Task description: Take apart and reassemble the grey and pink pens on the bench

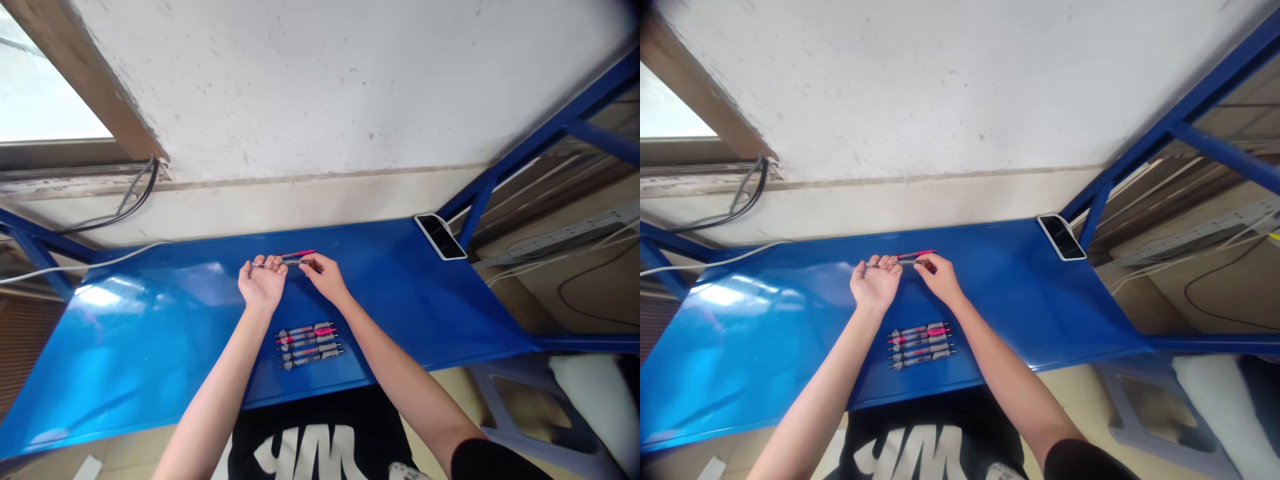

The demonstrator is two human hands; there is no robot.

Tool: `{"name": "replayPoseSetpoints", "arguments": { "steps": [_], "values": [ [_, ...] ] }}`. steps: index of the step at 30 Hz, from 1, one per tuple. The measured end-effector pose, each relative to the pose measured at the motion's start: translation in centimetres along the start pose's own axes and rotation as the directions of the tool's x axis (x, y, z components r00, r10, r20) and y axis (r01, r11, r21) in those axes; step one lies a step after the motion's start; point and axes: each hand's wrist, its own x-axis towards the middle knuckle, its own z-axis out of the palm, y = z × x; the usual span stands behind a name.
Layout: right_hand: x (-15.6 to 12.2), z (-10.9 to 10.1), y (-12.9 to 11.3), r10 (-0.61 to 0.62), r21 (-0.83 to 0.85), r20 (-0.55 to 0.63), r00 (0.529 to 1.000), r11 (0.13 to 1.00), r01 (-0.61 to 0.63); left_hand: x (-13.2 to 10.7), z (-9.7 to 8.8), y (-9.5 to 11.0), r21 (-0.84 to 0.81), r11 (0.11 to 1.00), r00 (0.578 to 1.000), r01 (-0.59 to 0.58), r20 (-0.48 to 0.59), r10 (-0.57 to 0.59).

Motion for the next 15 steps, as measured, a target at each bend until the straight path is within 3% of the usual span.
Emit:
{"name": "replayPoseSetpoints", "arguments": {
  "steps": [7, 10, 12, 15],
  "values": [
    [-0.1, 0.1, -0.2, -0.022, -0.021, 0.011, 1.000, 1.000, 0.022, 0.4, -0.1, 0.2, 0.050, 0.999, 1.000, 0.009, -0.031, -0.007],
    [0.3, -0.9, -0.1, -0.022, -0.028, -0.007, 1.000, 0.999, 0.022, 1.1, -0.5, 0.5, 0.238, 0.971, 0.995, -0.012, -0.093, 0.035],
    [0.8, -2.0, 0.2, -0.006, -0.019, -0.072, 0.997, 1.000, 0.004, 1.6, -0.9, 0.9, 0.448, 0.890, 0.990, -0.084, -0.060, 0.124],
    [1.4, -3.5, 0.6, 0.001, -0.049, -0.116, 0.993, 0.999, -0.007, 2.4, -1.6, 1.9, 0.754, 0.631, 0.976, -0.182, 0.062, 0.208]
  ]
}}
